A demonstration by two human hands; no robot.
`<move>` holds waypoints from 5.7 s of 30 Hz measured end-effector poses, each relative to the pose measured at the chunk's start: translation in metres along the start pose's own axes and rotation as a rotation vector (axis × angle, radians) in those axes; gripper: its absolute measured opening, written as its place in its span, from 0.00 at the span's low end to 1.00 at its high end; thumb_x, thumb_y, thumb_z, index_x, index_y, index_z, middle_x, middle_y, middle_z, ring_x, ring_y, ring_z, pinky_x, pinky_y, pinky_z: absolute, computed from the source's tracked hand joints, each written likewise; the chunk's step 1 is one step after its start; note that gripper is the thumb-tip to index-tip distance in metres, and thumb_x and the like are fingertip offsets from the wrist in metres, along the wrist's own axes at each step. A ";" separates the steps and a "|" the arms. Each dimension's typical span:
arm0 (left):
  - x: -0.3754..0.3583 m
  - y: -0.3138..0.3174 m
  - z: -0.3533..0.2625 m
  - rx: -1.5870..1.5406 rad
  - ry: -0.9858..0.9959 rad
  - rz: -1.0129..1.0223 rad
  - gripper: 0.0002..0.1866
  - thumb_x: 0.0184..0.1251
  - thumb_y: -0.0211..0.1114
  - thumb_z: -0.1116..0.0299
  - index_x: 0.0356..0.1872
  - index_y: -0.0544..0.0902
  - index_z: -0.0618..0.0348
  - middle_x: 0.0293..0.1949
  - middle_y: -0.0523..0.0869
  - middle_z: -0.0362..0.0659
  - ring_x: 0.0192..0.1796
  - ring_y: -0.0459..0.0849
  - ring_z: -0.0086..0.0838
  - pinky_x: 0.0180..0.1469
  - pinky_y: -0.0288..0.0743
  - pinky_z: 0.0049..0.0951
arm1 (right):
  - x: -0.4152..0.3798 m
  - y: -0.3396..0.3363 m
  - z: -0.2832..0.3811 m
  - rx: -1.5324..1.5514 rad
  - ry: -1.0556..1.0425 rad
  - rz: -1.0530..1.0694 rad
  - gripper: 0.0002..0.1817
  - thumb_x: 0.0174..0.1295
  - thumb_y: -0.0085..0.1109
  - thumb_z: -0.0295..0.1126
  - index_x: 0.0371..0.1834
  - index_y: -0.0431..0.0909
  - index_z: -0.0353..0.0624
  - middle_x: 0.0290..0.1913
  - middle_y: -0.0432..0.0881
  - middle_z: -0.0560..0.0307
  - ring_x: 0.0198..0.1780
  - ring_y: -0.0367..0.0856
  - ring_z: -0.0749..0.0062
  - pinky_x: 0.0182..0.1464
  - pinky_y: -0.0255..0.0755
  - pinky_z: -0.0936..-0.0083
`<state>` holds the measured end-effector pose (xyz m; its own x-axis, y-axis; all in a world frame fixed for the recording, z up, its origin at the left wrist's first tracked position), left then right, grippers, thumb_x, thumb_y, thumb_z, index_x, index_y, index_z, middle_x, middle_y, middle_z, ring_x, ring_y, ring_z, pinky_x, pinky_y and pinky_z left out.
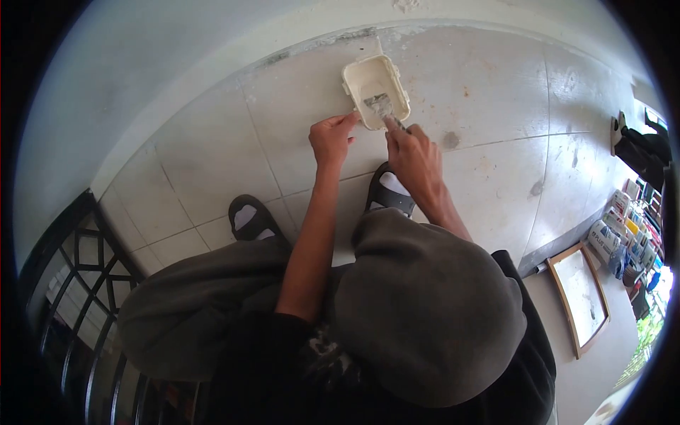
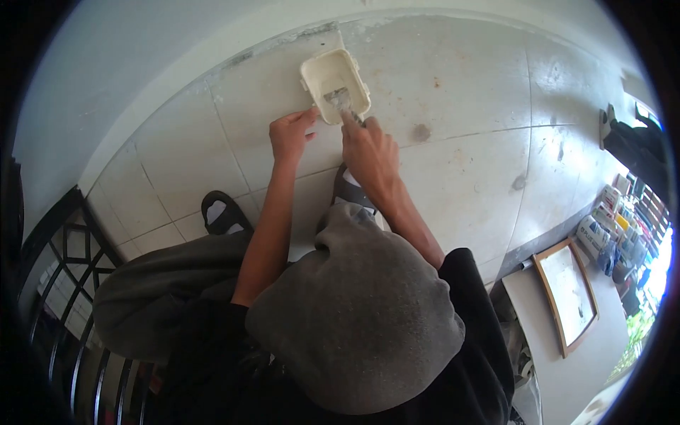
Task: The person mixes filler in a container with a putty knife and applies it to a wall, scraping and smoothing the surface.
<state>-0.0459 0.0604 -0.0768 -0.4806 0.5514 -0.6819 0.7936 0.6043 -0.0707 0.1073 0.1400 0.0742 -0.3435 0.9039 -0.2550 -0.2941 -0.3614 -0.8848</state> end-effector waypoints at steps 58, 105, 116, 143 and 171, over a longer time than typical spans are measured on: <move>-0.003 0.001 0.002 0.041 -0.085 0.034 0.18 0.63 0.72 0.63 0.42 0.87 0.71 0.36 0.88 0.44 0.40 0.85 0.27 0.38 0.83 0.28 | 0.011 0.002 -0.025 0.185 -0.130 -0.025 0.16 0.64 0.62 0.30 0.54 0.85 0.53 0.34 0.82 0.54 0.28 0.82 0.57 0.30 0.76 0.64; -0.005 0.002 0.002 0.030 -0.097 0.037 0.19 0.63 0.73 0.62 0.42 0.87 0.72 0.38 0.87 0.46 0.41 0.86 0.29 0.40 0.84 0.30 | 0.006 -0.011 -0.008 0.190 -0.033 -0.151 0.17 0.63 0.63 0.31 0.56 0.84 0.52 0.34 0.82 0.51 0.30 0.83 0.56 0.31 0.75 0.63; -0.005 -0.008 -0.011 0.098 -0.008 -0.054 0.18 0.57 0.77 0.61 0.37 0.88 0.70 0.32 0.89 0.45 0.31 0.84 0.22 0.31 0.82 0.24 | -0.015 -0.014 -0.020 0.142 -0.117 -0.213 0.18 0.61 0.63 0.30 0.56 0.84 0.55 0.34 0.79 0.55 0.26 0.82 0.58 0.27 0.76 0.64; -0.038 0.013 -0.107 0.446 0.668 -0.359 0.13 0.57 0.76 0.62 0.39 0.90 0.57 0.53 0.82 0.46 0.57 0.76 0.38 0.52 0.75 0.38 | -0.040 -0.028 -0.013 0.129 -0.129 -0.252 0.23 0.58 0.67 0.25 0.58 0.83 0.58 0.42 0.83 0.55 0.34 0.86 0.61 0.32 0.80 0.67; -0.039 0.019 -0.103 0.452 0.629 -0.311 0.14 0.59 0.74 0.61 0.40 0.89 0.60 0.57 0.78 0.44 0.62 0.72 0.40 0.59 0.74 0.38 | -0.045 -0.030 -0.015 0.139 -0.108 -0.261 0.22 0.59 0.67 0.25 0.58 0.83 0.57 0.41 0.83 0.56 0.33 0.86 0.63 0.32 0.80 0.68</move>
<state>-0.0502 0.1101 0.0238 -0.7144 0.6973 -0.0584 0.5994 0.5667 -0.5654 0.1447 0.1135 0.1066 -0.3311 0.9433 0.0229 -0.5012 -0.1553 -0.8513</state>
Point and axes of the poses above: each hand's wrist, its own x-axis towards the middle knuckle, its own y-axis out of the palm, z = x × y, the point moved 10 cm from there along x, towards the middle knuckle
